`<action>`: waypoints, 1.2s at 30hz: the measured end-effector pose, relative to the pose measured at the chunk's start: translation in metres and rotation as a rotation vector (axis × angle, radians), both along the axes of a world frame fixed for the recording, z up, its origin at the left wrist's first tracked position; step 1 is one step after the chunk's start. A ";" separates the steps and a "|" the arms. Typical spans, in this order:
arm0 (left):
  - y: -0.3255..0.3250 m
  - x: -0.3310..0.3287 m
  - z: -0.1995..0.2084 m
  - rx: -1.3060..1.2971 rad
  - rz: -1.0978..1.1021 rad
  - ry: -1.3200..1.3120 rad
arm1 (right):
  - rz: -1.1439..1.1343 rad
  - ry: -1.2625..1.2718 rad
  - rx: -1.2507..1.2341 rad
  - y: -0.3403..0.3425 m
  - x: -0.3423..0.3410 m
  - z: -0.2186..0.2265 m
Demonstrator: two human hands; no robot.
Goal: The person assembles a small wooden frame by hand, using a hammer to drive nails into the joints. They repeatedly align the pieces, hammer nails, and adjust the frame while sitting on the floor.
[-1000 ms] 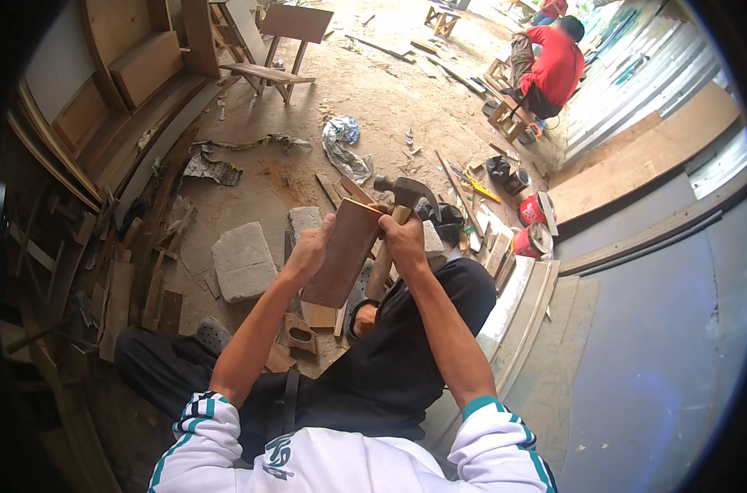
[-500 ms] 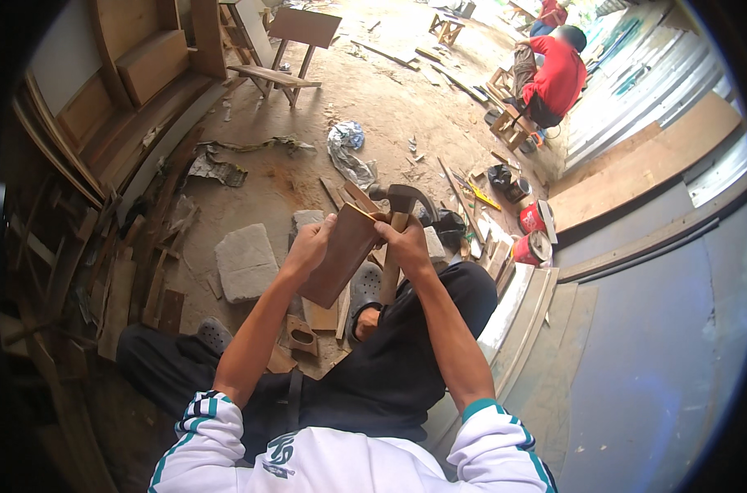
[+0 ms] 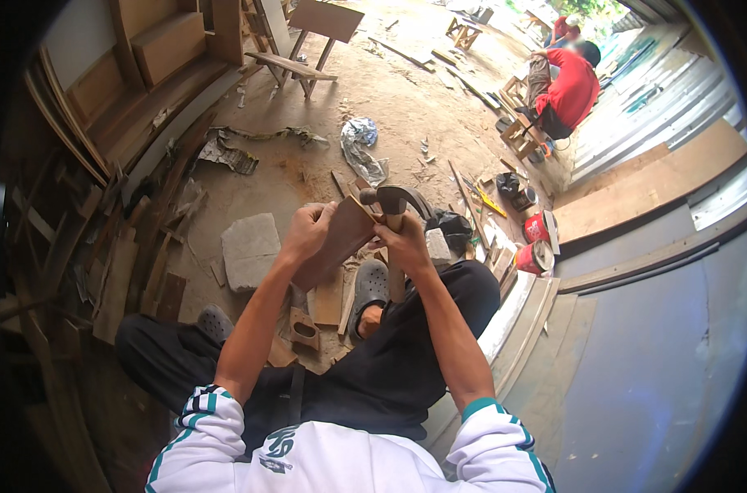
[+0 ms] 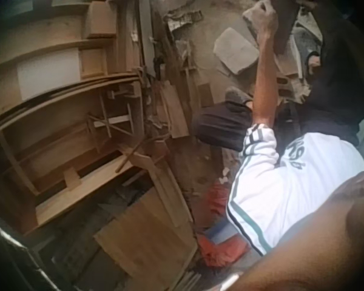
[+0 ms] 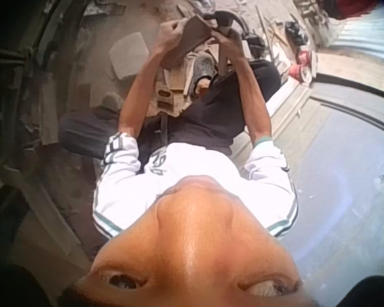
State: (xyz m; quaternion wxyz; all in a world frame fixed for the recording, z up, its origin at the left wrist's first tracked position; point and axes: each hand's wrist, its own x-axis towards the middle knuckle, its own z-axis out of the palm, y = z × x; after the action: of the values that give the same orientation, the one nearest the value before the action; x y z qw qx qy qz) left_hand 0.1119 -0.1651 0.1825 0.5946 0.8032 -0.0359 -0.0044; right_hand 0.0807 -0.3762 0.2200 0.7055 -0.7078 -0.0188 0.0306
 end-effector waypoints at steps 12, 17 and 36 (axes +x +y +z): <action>0.021 0.000 0.027 0.137 0.069 -0.044 | -0.070 0.029 -0.129 0.027 -0.001 0.015; 0.010 -0.009 0.031 0.149 0.001 -0.017 | -0.081 0.053 -0.228 0.020 0.004 0.005; 0.077 0.006 -0.001 -0.562 0.333 0.268 | -0.154 0.082 -0.485 0.035 0.032 -0.016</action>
State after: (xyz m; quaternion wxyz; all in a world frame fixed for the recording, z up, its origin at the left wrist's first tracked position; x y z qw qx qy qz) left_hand 0.1175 -0.0880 0.1811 0.7845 0.5951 0.1743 -0.0026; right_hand 0.1122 -0.3412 0.2040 0.5156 -0.8538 0.0718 0.0091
